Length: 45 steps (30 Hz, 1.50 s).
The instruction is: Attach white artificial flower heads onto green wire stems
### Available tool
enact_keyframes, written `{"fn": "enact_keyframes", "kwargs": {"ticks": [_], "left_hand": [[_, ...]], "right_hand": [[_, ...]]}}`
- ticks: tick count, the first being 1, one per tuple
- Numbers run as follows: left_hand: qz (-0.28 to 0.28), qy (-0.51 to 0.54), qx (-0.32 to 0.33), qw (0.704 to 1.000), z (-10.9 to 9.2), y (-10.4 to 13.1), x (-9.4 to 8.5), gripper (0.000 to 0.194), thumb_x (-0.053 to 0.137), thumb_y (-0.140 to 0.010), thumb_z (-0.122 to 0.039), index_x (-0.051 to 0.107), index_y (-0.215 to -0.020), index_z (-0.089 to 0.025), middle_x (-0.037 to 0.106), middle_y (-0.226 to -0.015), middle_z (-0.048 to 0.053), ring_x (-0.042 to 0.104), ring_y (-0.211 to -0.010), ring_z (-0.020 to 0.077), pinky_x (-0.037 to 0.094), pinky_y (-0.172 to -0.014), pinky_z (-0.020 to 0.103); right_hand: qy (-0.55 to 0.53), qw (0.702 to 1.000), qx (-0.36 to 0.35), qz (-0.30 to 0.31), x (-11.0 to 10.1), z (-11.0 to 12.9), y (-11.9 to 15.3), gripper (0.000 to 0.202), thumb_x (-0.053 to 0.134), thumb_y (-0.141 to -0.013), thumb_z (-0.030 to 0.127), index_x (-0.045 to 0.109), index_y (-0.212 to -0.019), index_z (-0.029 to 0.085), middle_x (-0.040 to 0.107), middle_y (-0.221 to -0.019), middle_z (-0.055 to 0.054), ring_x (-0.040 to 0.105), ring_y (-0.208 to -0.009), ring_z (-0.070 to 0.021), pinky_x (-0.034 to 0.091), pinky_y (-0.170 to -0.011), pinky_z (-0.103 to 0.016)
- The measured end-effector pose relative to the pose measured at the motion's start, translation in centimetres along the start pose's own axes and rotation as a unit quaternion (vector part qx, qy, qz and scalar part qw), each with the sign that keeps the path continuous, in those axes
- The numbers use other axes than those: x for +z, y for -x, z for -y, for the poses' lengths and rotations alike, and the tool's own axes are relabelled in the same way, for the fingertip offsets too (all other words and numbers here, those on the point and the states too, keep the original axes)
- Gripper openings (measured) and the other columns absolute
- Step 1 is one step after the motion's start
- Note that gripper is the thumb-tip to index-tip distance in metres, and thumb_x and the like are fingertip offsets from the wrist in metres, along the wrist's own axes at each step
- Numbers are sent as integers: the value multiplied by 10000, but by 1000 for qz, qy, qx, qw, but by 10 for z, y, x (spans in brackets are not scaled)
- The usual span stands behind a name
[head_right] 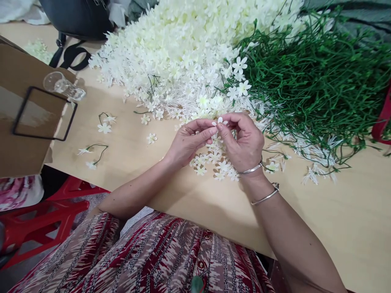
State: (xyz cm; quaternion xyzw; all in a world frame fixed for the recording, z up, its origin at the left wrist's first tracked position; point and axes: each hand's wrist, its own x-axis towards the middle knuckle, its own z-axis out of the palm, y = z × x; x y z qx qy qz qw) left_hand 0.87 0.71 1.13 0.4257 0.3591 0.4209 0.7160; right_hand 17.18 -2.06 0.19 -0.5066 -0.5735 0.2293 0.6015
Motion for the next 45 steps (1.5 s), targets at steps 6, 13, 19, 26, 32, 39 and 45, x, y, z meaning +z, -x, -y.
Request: {"fn": "enact_keyframes", "kwargs": {"ticks": [6,13,19,26,32,39,45], "left_hand": [[16,-27,78,996,0,-3,0,510,1012,-724,-621,798,-930,-206,800,-963,23,738,-852,144,594,-715,271],[-35,-87,103,990,2,-6,-2,549,966,-749,-704,771,-922,-220,748,-844,-18,643,-625,81,530,-623,240],[-42,-102,138,984,1,1,1,522,938,-795,-699,765,-931,-225,748,-866,-11,616,-595,76,516,-585,247],[-11,-55,139,989,-6,9,3,489,907,-851,-696,785,-936,-230,710,-749,-24,625,-558,94,604,-624,294],[-10,-50,117,992,-9,11,5,522,909,-826,-729,791,-928,-231,738,-774,-12,652,-590,102,612,-645,287],[50,81,-24,995,-10,5,-3,610,744,-942,-799,846,-1145,-232,841,-1205,90,763,-767,145,569,-651,272],[40,158,-93,982,-20,5,-2,683,447,-1103,-736,744,-1395,-194,731,-1560,113,657,-1512,333,581,-1196,443]], "right_hand": [[-122,988,82,-39,10,-13,6,257,919,-885,503,802,-958,286,793,-933,1,711,-803,-179,616,-759,-351],[-90,995,29,-39,14,-3,11,105,872,-956,392,828,-1000,307,806,-999,-25,766,-932,-222,628,-845,-406],[49,992,-98,-57,10,18,11,62,806,-1005,275,820,-1005,336,796,-1024,-38,774,-990,-257,638,-945,-499],[118,981,-147,-53,6,18,17,125,803,-1005,257,820,-1056,371,813,-1085,-48,787,-1001,-272,655,-974,-525],[132,975,-167,-58,1,15,12,161,874,-943,253,827,-1070,340,842,-1063,-40,809,-979,-279,662,-954,-522],[175,965,-186,-52,-5,12,4,123,737,-1027,217,788,-1095,307,839,-1053,-41,807,-1011,-259,641,-951,-491],[96,988,-123,-13,-9,14,1,29,728,-1044,317,743,-1049,293,759,-1122,-50,753,-1084,-276,624,-967,-525]]}}
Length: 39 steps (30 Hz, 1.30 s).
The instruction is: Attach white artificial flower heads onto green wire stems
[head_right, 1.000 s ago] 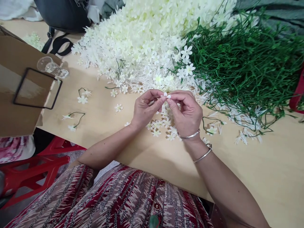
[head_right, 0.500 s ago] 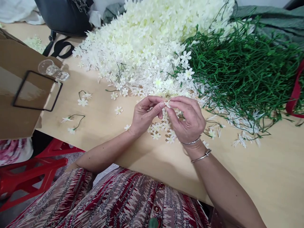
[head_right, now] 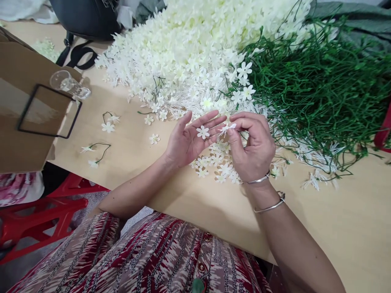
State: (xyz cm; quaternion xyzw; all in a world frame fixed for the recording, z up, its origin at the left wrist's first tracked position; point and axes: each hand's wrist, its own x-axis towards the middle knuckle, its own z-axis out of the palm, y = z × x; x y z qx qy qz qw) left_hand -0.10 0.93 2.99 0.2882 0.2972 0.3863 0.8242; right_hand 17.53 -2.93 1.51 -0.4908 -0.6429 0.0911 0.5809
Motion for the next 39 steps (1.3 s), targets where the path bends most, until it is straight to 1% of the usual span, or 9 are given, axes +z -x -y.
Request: {"fn": "enact_keyframes", "kwargs": {"ticks": [5,8,13,15,17,24,31,35,39], "left_hand": [[47,-131,71,988,6,-6,-13,581,396,-1142,-606,595,-1575,-273,606,-1709,52,497,-1662,362,474,-1336,569],[65,-276,166,944,13,-13,-28,487,392,-1164,-432,508,-1630,-348,535,-1761,27,538,-1635,348,503,-1312,586],[94,-504,348,785,22,-17,-36,551,376,-1088,-151,538,-1593,-302,539,-1750,62,497,-1668,307,431,-1388,570],[75,-567,396,718,23,-15,-33,597,358,-1052,-92,531,-1590,-283,504,-1770,71,457,-1694,276,421,-1394,560],[32,-598,419,682,21,-14,-30,570,354,-1061,-93,551,-1558,-290,535,-1733,76,516,-1651,263,491,-1336,548],[-127,-568,450,677,3,-23,-48,344,461,-1128,-218,640,-1413,-288,706,-1475,102,720,-1338,227,647,-974,361],[-232,-578,401,671,-18,-26,-71,366,541,-1115,-261,638,-1465,-308,637,-1576,120,700,-1299,251,619,-977,392],[-218,-603,369,673,-32,-37,-68,354,540,-1110,-218,668,-1436,-273,665,-1519,130,718,-1242,226,620,-966,359],[-151,-689,375,601,-43,-64,-60,298,557,-1084,-134,724,-1305,-244,700,-1396,116,695,-1268,243,586,-1061,397]], "right_hand": [[36,999,-7,38,2,3,3,57,733,-1028,340,718,-1009,288,715,-1226,-79,720,-1205,-308,597,-1056,-592],[36,999,8,-6,2,-1,2,91,708,-1039,347,694,-1005,264,726,-1158,-91,724,-1147,-300,606,-988,-564],[-63,994,65,-67,2,-16,1,211,675,-1086,435,610,-1027,244,712,-1131,-78,781,-1030,-246,607,-942,-497],[-116,986,95,-78,4,-21,2,253,682,-1092,474,568,-1052,251,727,-1119,-70,803,-969,-223,619,-897,-459],[-146,979,108,-90,6,-24,2,284,701,-1086,494,539,-1071,261,732,-1041,-45,797,-913,-203,639,-852,-426],[-128,975,135,-124,8,-29,2,300,788,-1005,488,616,-1020,244,681,-861,26,736,-720,-141,661,-693,-330],[-102,980,162,-45,9,-36,10,202,780,-975,393,666,-1038,238,730,-770,27,745,-614,-154,584,-611,-288],[-98,981,168,-26,13,-40,15,160,738,-988,378,658,-1038,248,719,-791,28,768,-645,-162,577,-613,-282],[-98,980,171,-17,13,-44,17,125,701,-1009,365,659,-1058,257,721,-801,31,782,-674,-165,583,-633,-286]]}}
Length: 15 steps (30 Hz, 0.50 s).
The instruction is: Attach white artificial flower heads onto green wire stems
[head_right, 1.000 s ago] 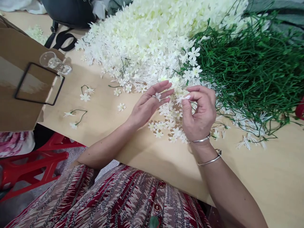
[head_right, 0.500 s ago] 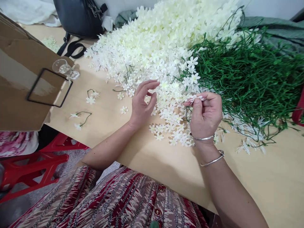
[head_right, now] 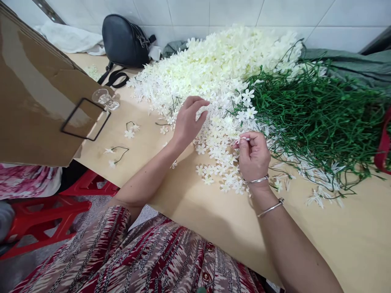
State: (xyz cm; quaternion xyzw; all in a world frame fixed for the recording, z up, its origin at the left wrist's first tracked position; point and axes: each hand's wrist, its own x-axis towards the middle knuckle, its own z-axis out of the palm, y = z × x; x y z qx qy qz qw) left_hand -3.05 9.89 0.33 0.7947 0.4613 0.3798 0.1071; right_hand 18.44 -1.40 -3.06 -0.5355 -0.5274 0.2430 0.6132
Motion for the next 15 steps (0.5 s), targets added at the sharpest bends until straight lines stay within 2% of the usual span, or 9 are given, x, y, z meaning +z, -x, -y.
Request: {"fn": "enact_keyframes", "kwargs": {"ticks": [3,5,8,10,12,15], "left_hand": [[15,-57,34,998,8,-14,13,243,620,-1033,-107,747,-1190,-242,715,-1302,108,679,-1213,272,568,-1022,420],[-15,-54,36,998,14,-17,18,167,628,-1041,-144,755,-1068,-249,741,-1189,89,677,-1104,261,561,-969,416],[-92,17,30,995,13,-16,14,131,651,-1077,-272,772,-1027,-276,776,-1107,65,686,-1023,237,561,-932,403],[-108,88,15,990,8,-14,6,162,640,-1104,-356,790,-1098,-294,799,-1125,58,712,-1036,215,570,-921,378],[-93,151,-8,984,1,-12,-2,197,628,-1114,-419,791,-1140,-310,819,-1068,39,713,-913,183,578,-841,345],[-47,166,4,985,-6,-12,-9,206,652,-1101,-445,796,-1156,-308,824,-981,27,706,-822,170,589,-812,333]], "right_hand": [[-2,1000,-2,5,-1,-3,0,115,693,-1022,365,661,-1059,261,723,-796,29,778,-671,-167,593,-651,-298],[-4,1000,-3,5,0,-5,0,126,688,-1035,384,664,-1062,264,725,-800,23,779,-672,-174,594,-649,-309],[-6,1000,-7,-1,2,-8,0,193,702,-1038,458,667,-1058,269,724,-819,15,773,-664,-189,592,-628,-333],[-8,1000,-5,2,4,-8,0,231,703,-1039,497,668,-1057,270,719,-819,15,764,-665,-196,592,-630,-348],[-6,1000,1,14,5,-7,0,232,682,-1057,493,670,-1071,262,719,-821,9,762,-689,-200,597,-658,-361],[1,1000,9,22,5,-5,1,222,642,-1084,467,671,-1089,247,730,-845,-5,761,-722,-201,608,-703,-378]]}}
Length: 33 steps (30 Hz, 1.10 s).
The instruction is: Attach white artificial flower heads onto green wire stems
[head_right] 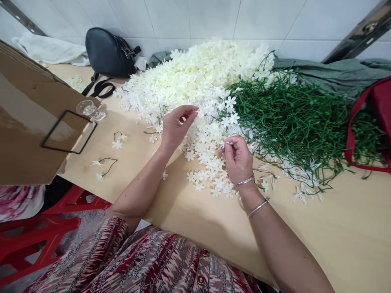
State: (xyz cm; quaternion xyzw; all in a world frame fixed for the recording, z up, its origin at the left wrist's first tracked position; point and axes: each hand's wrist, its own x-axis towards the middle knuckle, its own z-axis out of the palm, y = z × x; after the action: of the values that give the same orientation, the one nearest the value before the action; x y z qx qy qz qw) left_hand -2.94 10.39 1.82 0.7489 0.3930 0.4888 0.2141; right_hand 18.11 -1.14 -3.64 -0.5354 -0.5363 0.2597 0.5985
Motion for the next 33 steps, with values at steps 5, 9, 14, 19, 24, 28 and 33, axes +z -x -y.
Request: {"fn": "enact_keyframes", "kwargs": {"ticks": [5,9,14,19,24,28,33], "left_hand": [[48,-91,76,992,-10,-12,18,255,631,-1122,-414,778,-1265,-263,818,-1236,89,749,-1123,227,594,-999,381],[142,-139,173,965,-15,-43,65,366,563,-1119,-209,706,-1451,-262,751,-1452,95,684,-1376,279,551,-1148,460],[210,-188,201,938,-9,-93,105,336,533,-1097,-119,787,-1280,-242,798,-1396,66,692,-1348,315,567,-1117,510],[170,-131,184,959,0,-109,92,300,539,-1139,-220,721,-1371,-271,792,-1431,58,689,-1329,262,544,-1188,474],[259,-205,166,929,-6,-95,89,340,670,-1021,-90,782,-1290,-265,713,-1589,59,596,-1530,343,486,-1235,581],[198,-156,165,953,-21,-94,93,201,631,-1116,-231,792,-1236,-220,806,-1424,84,719,-1399,280,536,-1211,510],[38,-61,122,990,-38,-76,70,576,188,-1207,-360,732,-1321,-210,776,-1215,40,807,-1193,165,637,-987,376]], "right_hand": [[15,1000,2,-4,0,1,1,197,645,-1080,466,676,-1076,272,732,-823,12,751,-704,-197,590,-670,-361],[23,1000,4,1,0,1,1,170,633,-1084,439,668,-1055,275,737,-817,17,740,-705,-193,589,-675,-352],[36,999,-4,-7,0,1,-2,146,625,-1068,417,668,-1049,278,742,-793,11,734,-702,-215,579,-669,-368],[40,999,3,-8,1,-1,-4,137,615,-1066,407,663,-1034,284,739,-784,21,725,-685,-207,566,-667,-362],[39,999,7,-4,-1,-2,-5,125,625,-1056,386,673,-1056,271,738,-794,18,725,-690,-205,554,-678,-359],[43,999,3,-14,-3,-2,-4,144,630,-1059,407,669,-1066,269,740,-820,15,728,-705,-197,554,-666,-344],[36,999,12,-13,-5,-1,-3,149,646,-1055,415,672,-1075,270,734,-813,18,723,-683,-192,564,-639,-337]]}}
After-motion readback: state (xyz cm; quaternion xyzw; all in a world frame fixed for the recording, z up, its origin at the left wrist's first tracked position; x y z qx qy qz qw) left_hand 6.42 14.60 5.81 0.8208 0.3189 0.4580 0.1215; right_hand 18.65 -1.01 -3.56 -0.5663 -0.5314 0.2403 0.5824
